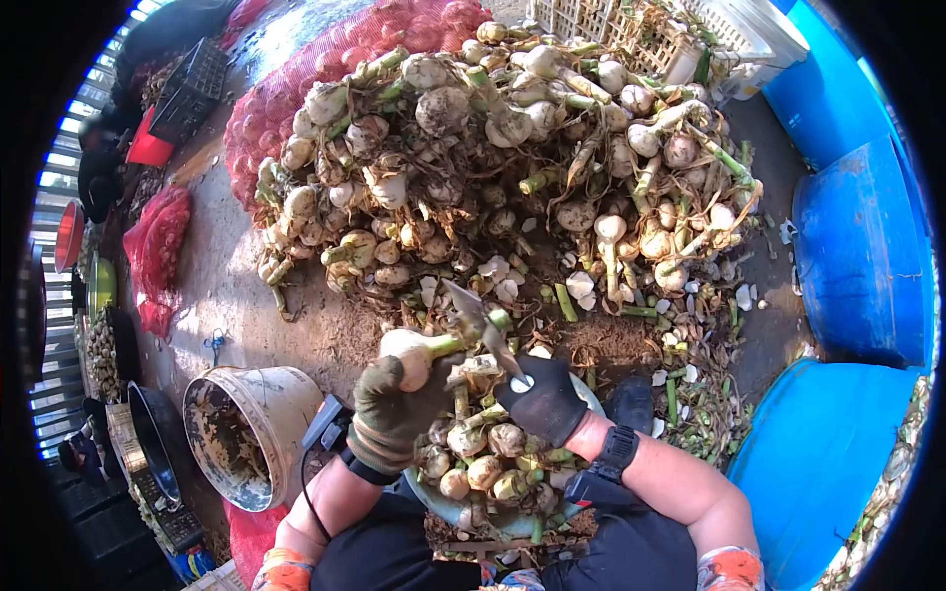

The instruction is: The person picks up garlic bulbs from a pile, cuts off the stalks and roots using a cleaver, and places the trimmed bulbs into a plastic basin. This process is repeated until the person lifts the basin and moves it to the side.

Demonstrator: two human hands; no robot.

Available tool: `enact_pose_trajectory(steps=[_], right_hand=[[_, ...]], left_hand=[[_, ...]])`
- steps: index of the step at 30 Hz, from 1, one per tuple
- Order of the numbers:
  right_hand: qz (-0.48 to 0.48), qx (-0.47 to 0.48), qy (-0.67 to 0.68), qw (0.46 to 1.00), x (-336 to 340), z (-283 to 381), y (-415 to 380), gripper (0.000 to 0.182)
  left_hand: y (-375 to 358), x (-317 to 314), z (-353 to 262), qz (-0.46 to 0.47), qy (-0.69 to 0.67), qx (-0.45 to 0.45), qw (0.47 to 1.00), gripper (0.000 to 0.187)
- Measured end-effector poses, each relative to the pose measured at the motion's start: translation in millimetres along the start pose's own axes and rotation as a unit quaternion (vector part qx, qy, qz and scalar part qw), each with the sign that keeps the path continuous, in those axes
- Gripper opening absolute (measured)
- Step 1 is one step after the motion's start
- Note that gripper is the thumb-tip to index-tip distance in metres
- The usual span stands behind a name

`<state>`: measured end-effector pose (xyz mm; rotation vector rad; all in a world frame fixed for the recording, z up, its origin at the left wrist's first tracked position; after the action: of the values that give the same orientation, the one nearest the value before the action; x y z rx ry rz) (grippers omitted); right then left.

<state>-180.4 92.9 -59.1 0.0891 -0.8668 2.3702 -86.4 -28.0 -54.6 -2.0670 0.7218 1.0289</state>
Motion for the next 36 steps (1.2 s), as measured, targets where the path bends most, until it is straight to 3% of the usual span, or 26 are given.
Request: enact_pose_trajectory(steps=[1,2,4,5,6,7,8,10,12,13,14,16,18,19,20,22,23,24,26,27,28,30,31,33,34,36], right_hand=[[0.033,-0.005,-0.013,0.999,-7.2,-3.0,1.5,0.015],[0.119,-0.069,-0.197,0.971,-28.6,-25.5,4.1,0.019],[0.141,-0.139,-0.219,0.955,-28.2,-27.6,-12.1,0.024],[0.167,-0.163,-0.191,0.953,-31.6,-39.4,-14.3,0.025],[0.171,-0.164,-0.193,0.952,-32.2,-53.1,-11.6,0.025],[0.145,-0.086,-0.123,0.978,-27.6,-46.8,-2.2,0.025],[0.116,-0.004,-0.051,0.992,-19.8,-35.8,3.2,0.025],[0.128,-0.171,0.005,0.977,-16.1,-58.8,11.5,0.025],[0.111,-0.160,-0.047,0.980,-8.5,-56.8,9.9,0.025],[0.112,-0.161,-0.049,0.979,-9.2,-59.8,9.1,0.025],[0.105,-0.125,-0.050,0.985,-9.7,-56.7,8.6,0.026],[0.098,-0.087,-0.052,0.990,-8.5,-46.6,10.0,0.028],[0.124,-0.115,-0.052,0.984,-11.2,-41.8,9.0,0.033],[0.130,-0.101,-0.049,0.985,-11.8,-43.3,9.1,0.039],[0.130,-0.102,-0.050,0.985,-11.1,-40.9,8.3,0.039],[0.118,-0.100,-0.089,0.984,-8.1,-33.5,6.7,0.043],[0.117,-0.086,-0.097,0.985,-7.6,-32.3,7.2,0.045],[0.117,-0.086,-0.096,0.985,-6.4,-32.3,7.8,0.045],[0.122,-0.079,-0.063,0.987,-6.1,-30.2,7.8,0.043],[0.121,-0.078,-0.060,0.988,-6.4,-33.4,9.4,0.043],[0.123,-0.077,-0.074,0.987,-8.2,-40.2,11.8,0.043],[0.126,-0.079,-0.090,0.985,-10.6,-48.1,14.9,0.042],[0.121,-0.062,-0.095,0.986,-11.2,-46.9,15.0,0.042],[0.120,-0.044,-0.106,0.986,-12.4,-42.1,14.6,0.041],[0.112,-0.042,-0.107,0.987,-11.2,-37.9,14.2,0.040],[0.103,-0.040,-0.106,0.988,-10.9,-29.5,12.0,0.039]], left_hand=[[2.1,-17.0,-10.9,0.001,-0.003,-0.058,0.998,0.041],[1.9,-49.3,-19.3,0.069,-0.025,-0.035,0.997,0.044],[-0.8,-83.2,-36.3,0.177,0.056,-0.080,0.979,0.048],[-1.7,-79.7,-45.4,0.139,0.110,-0.118,0.977,0.049],[-2.3,-56.9,-22.0,0.079,0.014,0.050,0.996,0.052],[-14.0,-69.0,-9.0,0.233,0.178,0.117,0.949,0.060],[-30.0,-71.7,7.0,0.375,0.333,0.175,0.847,0.068],[-21.6,-56.1,11.2,0.368,0.338,0.095,0.861,0.071],[6.9,-56.0,-27.0,0.383,0.619,-0.182,0.661,0.071],[26.7,-65.1,-45.6,0.363,0.650,-0.269,0.611,0.067],[40.5,-65.6,-61.4,0.316,0.719,-0.358,0.505,0.063],[85.3,-55.4,-77.7,0.238,0.853,-0.312,0.344,0.053],[134.7,-33.9,-87.1,0.120,0.984,-0.054,0.120,0.057],[157.5,1.5,-92.5,0.099,0.986,0.102,0.089,0.052],[179.5,35.5,-104.8,0.056,0.984,0.141,0.091,0.048],[209.0,94.7,-114.0,0.096,0.984,0.142,0.044,0.056],[203.9,78.5,-119.6,0.086,0.990,0.093,0.058,0.055],[182.9,63.6,-133.1,-0.024,0.963,0.199,0.179,0.058],[180.6,102.2,-145.8,-0.076,0.968,0.126,0.205,0.060],[164.8,116.1,-149.2,-0.146,0.910,0.160,0.354,0.060],[146.4,82.5,-132.4,-0.052,0.965,0.090,0.240,0.052],[141.8,143.6,-131.9,-0.036,0.955,-0.032,0.293,0.072],[138.2,156.1,-133.5,-0.036,0.955,-0.029,0.293,0.072],[135.1,156.8,-116.4,0.070,0.820,-0.104,0.558,0.059],[124.9,143.9,-110.0,0.068,0.820,-0.105,0.559,0.059],[91.5,105.6,-106.8,-0.026,0.529,-0.199,0.825,0.063]])
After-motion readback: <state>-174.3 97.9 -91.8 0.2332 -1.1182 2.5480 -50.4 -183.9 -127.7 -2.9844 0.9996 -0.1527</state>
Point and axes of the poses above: each hand's wrist, its own y-axis towards the middle knuckle, its own x-axis out of the back of the hand, z = x × y, the point moved 10 cm from there along y, towards the middle knuckle, and after that the axes turned 15 degrees about -x, right-handed, at the moved point
